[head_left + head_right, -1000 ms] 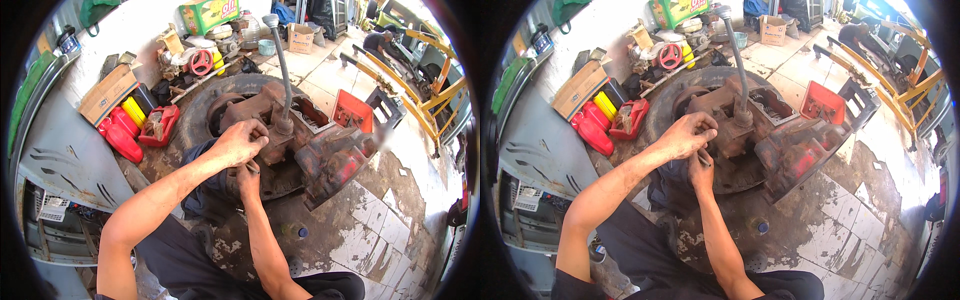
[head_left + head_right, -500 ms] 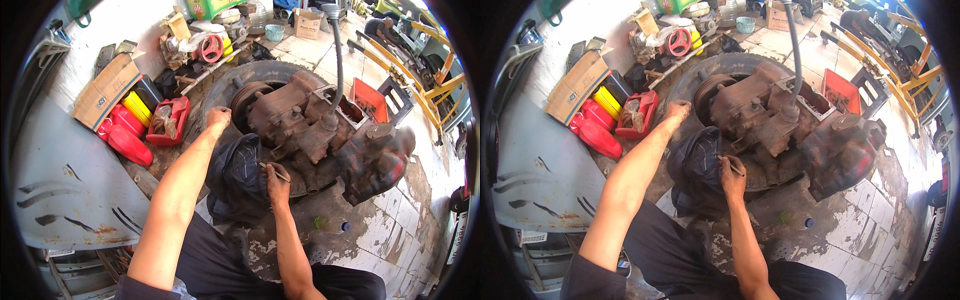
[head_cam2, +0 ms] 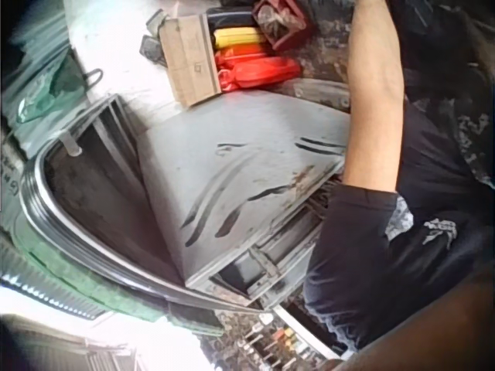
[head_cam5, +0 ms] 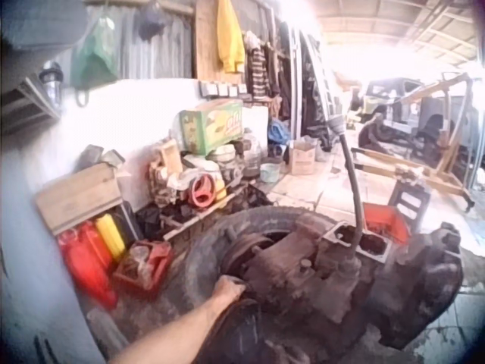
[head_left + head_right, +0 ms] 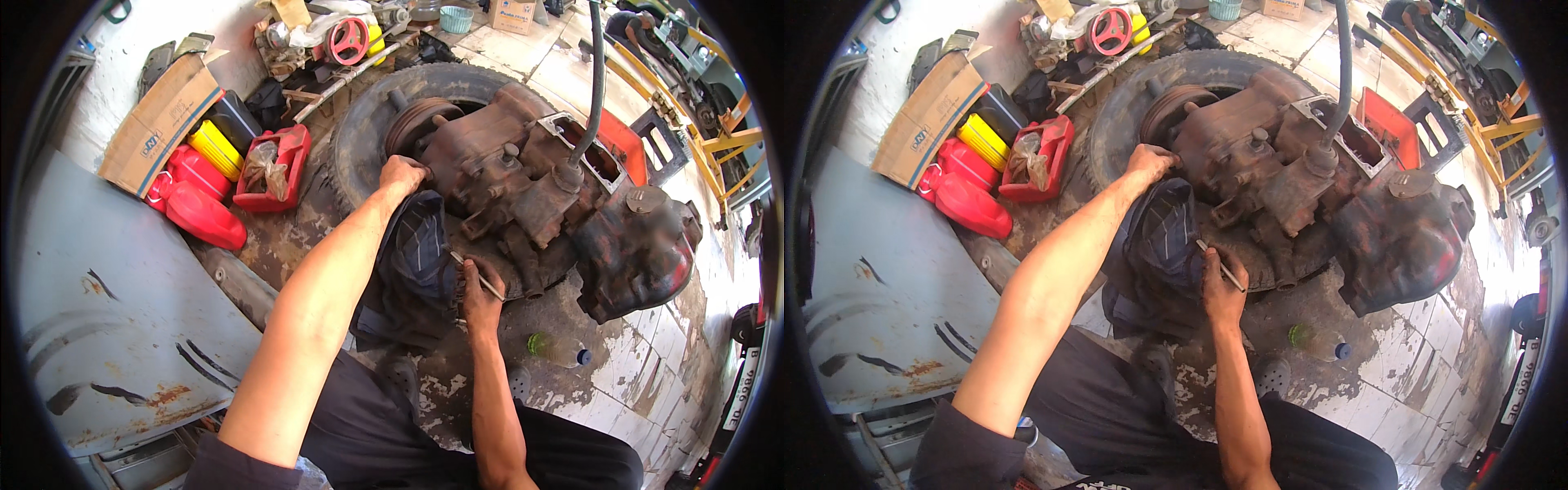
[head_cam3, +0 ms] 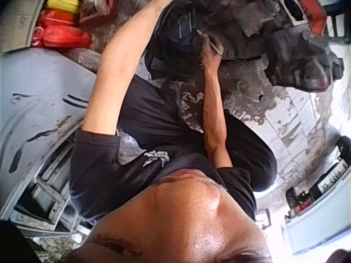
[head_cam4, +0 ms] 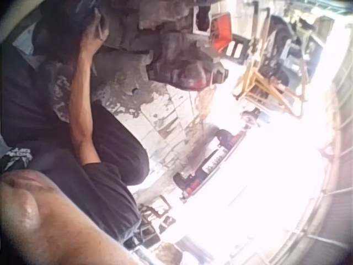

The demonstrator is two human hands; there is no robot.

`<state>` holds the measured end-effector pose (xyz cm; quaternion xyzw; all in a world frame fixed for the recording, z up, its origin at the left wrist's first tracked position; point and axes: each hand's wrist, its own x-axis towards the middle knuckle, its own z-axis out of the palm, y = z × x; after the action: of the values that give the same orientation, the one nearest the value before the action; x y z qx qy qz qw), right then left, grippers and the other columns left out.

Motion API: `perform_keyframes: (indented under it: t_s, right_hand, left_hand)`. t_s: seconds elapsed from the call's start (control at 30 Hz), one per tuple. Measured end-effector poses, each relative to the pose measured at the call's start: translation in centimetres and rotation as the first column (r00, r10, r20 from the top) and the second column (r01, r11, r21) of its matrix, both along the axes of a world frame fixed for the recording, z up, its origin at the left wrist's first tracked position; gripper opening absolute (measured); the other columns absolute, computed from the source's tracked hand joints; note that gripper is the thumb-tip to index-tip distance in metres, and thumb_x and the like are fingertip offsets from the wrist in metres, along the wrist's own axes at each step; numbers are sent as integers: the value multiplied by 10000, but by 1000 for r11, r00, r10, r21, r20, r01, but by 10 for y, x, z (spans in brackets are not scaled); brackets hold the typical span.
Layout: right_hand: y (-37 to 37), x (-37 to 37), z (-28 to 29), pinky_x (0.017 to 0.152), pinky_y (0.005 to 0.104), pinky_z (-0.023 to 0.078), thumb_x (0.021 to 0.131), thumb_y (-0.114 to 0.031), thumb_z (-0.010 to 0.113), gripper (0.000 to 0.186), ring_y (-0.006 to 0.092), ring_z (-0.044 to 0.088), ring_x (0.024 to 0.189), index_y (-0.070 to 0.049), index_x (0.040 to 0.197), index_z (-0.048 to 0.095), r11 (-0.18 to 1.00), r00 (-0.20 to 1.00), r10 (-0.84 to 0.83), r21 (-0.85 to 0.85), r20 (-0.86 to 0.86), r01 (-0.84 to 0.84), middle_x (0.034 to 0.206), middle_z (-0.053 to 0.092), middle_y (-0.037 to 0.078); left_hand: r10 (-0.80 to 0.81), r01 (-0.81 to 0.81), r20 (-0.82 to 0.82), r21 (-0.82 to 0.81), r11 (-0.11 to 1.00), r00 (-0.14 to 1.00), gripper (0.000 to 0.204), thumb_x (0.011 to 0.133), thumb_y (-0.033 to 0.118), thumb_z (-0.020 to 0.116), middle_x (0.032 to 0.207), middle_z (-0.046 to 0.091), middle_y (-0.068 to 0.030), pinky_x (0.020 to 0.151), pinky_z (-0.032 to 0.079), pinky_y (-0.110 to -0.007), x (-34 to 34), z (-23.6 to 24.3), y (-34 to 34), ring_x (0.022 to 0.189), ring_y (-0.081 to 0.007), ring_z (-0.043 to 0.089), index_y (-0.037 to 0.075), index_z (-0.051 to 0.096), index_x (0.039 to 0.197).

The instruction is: The person sits on the floor and uses a wrench to loosen and remove bolts from a small engine. They then use a screwdriver to pry and remove a component from the engine block. Finally, they use a brush to clean the exposed internal parts of the engine.

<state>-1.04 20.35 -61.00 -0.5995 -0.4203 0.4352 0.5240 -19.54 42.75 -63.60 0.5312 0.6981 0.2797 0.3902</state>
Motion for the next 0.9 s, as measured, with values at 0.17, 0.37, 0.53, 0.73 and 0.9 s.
perform_keyframes:
  t_s: [0.17,0.37,0.53,0.73,0.9]
  right_hand:
    - [4,4,-11,598,257,436,977,-246,645,284,91,551,655,18,1069,693,1000,1000,21,7,-8,-21,769,655,41]
    - [5,4,-21,601,254,432,988,-254,627,296,95,554,667,23,1069,690,999,1000,22,-32,-8,-22,777,653,52]
    - [12,1,-39,577,269,480,1005,-268,594,325,104,560,661,40,1062,682,999,996,-10,-48,-87,6,783,647,66]
    - [21,6,-41,573,289,543,1011,-267,577,336,126,595,652,46,1086,670,996,995,5,-93,-99,-14,839,677,94]
    - [24,8,-43,576,290,553,1019,-269,563,345,143,630,647,46,1118,662,993,988,-3,-120,-154,-16,897,701,114]
  left_hand:
    - [-71,70,-140,-12,997,988,285,808,298,730,1031,739,-154,896,524,-414,6,10,0,1012,-341,689,131,779,1035]
    - [-155,186,-360,51,981,920,326,874,284,612,1065,710,-215,912,500,-475,17,27,-10,1060,-398,650,45,735,1058]
    - [-251,314,-455,68,947,854,404,937,288,506,1142,650,-279,915,491,-486,13,14,-7,1083,-430,625,-60,634,1098]
    - [-367,434,-429,68,898,826,424,962,296,457,1195,578,-288,992,441,-468,11,14,-9,1168,-433,538,-74,594,1120]
    - [-439,497,-359,83,864,824,408,954,298,474,1162,597,-286,999,430,-456,-9,7,-6,1170,-417,519,-51,615,1109]
